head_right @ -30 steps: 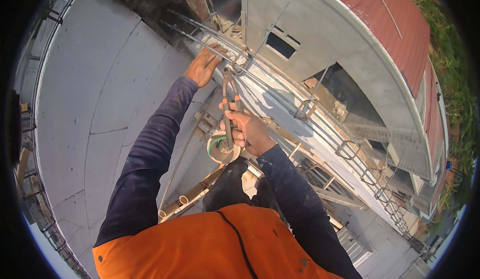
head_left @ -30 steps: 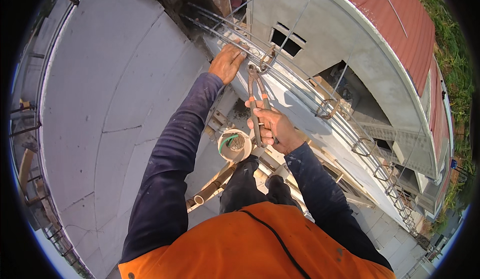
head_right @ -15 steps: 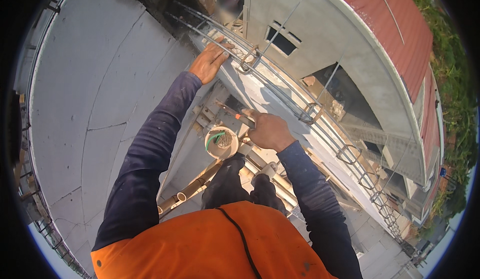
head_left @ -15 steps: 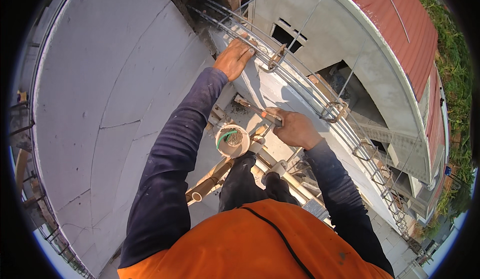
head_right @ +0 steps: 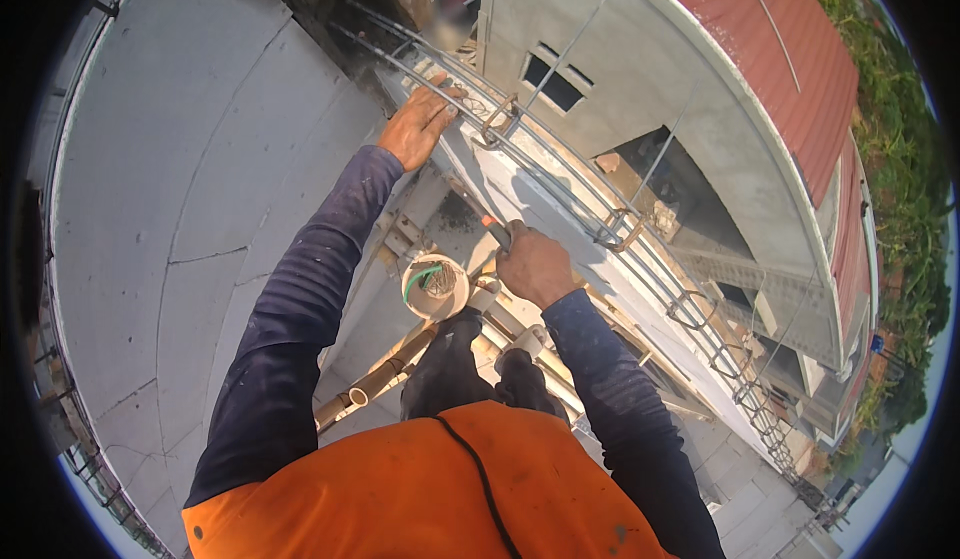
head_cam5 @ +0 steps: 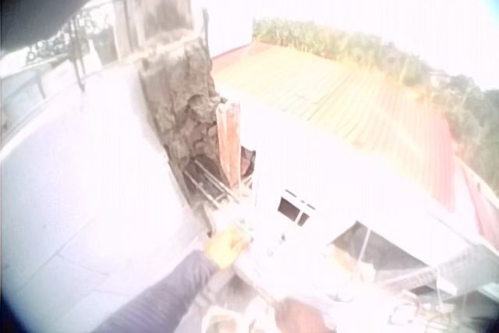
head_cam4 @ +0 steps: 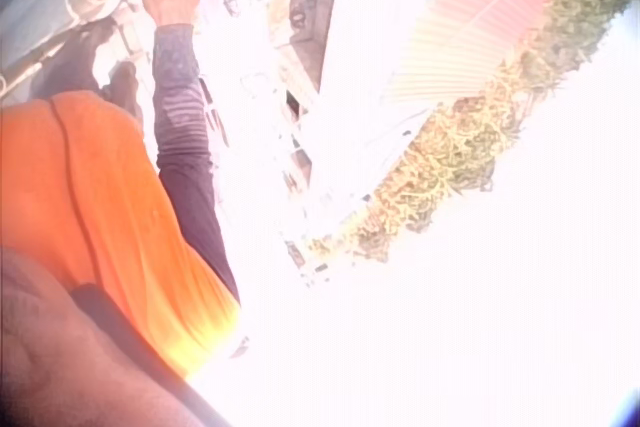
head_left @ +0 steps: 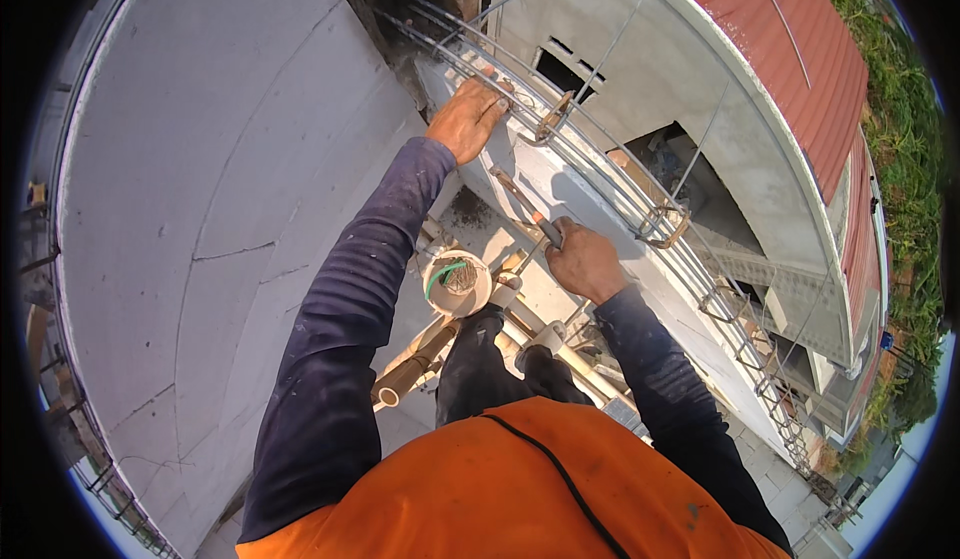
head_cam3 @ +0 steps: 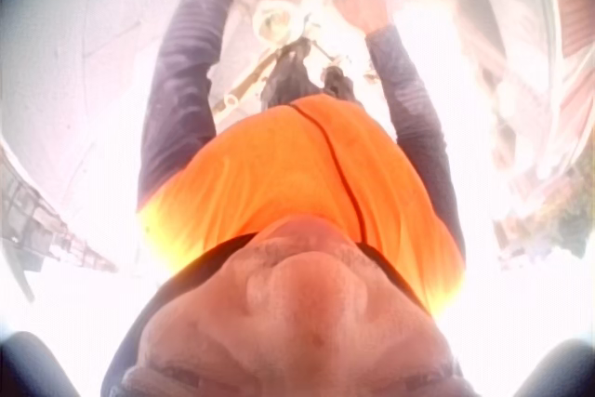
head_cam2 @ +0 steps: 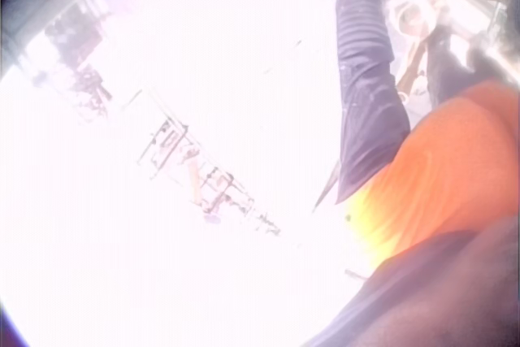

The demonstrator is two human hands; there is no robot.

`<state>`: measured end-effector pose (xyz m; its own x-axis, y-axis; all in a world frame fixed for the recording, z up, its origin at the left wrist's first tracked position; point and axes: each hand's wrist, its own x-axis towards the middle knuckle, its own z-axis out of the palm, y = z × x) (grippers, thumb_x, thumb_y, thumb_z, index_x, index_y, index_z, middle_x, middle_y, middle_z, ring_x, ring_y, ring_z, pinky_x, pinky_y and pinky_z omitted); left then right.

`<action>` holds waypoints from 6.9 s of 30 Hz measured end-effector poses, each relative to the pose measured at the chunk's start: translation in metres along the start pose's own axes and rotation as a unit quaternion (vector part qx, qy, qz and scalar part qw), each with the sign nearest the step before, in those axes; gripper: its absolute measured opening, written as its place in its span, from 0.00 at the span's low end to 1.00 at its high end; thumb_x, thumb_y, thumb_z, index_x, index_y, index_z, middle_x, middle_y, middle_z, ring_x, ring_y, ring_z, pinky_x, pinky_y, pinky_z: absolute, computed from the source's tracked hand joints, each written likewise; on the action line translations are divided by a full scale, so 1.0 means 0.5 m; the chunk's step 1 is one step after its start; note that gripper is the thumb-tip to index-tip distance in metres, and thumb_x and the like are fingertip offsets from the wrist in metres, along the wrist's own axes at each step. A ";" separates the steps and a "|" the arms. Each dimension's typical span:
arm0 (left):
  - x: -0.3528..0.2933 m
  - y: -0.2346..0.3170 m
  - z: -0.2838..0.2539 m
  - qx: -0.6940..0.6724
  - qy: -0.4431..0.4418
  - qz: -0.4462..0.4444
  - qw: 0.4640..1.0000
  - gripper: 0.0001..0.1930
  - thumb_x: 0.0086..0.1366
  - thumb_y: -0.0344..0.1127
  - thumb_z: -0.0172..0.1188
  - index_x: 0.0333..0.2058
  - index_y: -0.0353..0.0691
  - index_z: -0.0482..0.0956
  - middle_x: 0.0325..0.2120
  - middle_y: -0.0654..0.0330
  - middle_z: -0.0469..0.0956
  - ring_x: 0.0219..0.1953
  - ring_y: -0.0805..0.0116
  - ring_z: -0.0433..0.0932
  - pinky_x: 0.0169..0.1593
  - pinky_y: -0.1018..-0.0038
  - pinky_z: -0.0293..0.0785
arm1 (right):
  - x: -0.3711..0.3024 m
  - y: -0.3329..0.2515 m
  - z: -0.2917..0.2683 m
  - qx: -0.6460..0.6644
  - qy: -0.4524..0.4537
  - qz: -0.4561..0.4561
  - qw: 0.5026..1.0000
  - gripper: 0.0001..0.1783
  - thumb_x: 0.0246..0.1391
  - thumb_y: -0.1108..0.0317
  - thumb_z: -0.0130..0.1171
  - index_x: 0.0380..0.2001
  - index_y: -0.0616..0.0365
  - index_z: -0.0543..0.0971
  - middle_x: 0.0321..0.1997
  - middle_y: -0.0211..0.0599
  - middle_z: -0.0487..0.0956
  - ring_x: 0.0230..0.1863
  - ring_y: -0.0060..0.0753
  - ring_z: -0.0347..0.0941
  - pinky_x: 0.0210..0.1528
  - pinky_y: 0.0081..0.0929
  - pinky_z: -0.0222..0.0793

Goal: The person uses pliers to twist and secure metal wires around reinforcement bars on a building roof.

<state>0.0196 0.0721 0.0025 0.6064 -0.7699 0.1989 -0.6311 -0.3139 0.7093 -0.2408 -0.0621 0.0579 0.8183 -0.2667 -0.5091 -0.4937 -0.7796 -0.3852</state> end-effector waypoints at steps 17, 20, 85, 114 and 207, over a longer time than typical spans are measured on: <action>-0.001 0.006 0.010 0.006 0.024 -0.005 1.000 0.18 0.77 0.38 0.52 0.54 0.32 0.82 0.58 0.44 0.77 0.74 0.48 0.60 0.74 0.59 0.59 | 0.007 -0.002 -0.045 -0.072 -0.010 0.013 0.997 0.22 0.58 0.62 0.58 0.53 0.61 0.80 0.45 0.58 0.85 0.50 0.60 0.82 0.54 0.52 0.76; -0.002 0.007 0.009 0.008 0.027 0.000 1.000 0.18 0.77 0.38 0.51 0.54 0.31 0.82 0.59 0.44 0.76 0.74 0.48 0.59 0.74 0.59 0.59 | 0.016 0.008 -0.068 -0.015 0.050 0.012 0.999 0.20 0.59 0.61 0.58 0.51 0.60 0.80 0.44 0.58 0.85 0.48 0.60 0.83 0.54 0.52 0.76; -0.313 0.130 0.025 -0.215 0.198 -0.174 0.940 0.26 0.83 0.51 0.43 0.58 0.34 0.78 0.26 0.63 0.76 0.29 0.76 0.74 0.36 0.76 0.75 | -0.293 0.300 -0.116 0.293 0.495 0.123 0.809 0.16 0.68 0.57 0.54 0.47 0.59 0.75 0.35 0.34 0.84 0.31 0.28 0.74 0.39 0.32 0.73; -0.614 0.495 0.129 -0.350 0.174 -0.275 0.879 0.20 0.81 0.49 0.46 0.48 0.38 0.78 0.19 0.71 0.63 0.23 0.79 0.62 0.29 0.76 0.63 | -0.486 0.415 -0.306 0.456 0.575 -0.044 0.678 0.28 0.74 0.46 0.48 0.54 0.63 0.76 0.46 0.40 0.85 0.33 0.17 0.78 0.18 0.07 0.69; -0.411 0.710 0.145 -0.197 -0.127 -0.026 0.972 0.17 0.74 0.41 0.61 0.38 0.30 0.86 0.30 0.49 0.85 0.31 0.60 0.84 0.39 0.67 0.77 | -0.664 0.309 -0.055 0.716 -0.090 -0.059 0.690 0.24 0.72 0.53 0.58 0.58 0.62 0.79 0.21 0.12 0.56 0.19 0.10 0.49 0.20 0.16 0.45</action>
<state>-0.3643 0.0786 0.1641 0.4621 -0.8867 0.0178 -0.3381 -0.1576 0.9278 -0.5808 -0.1097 0.1888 0.8915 -0.0738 -0.4470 -0.3172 0.6027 -0.7322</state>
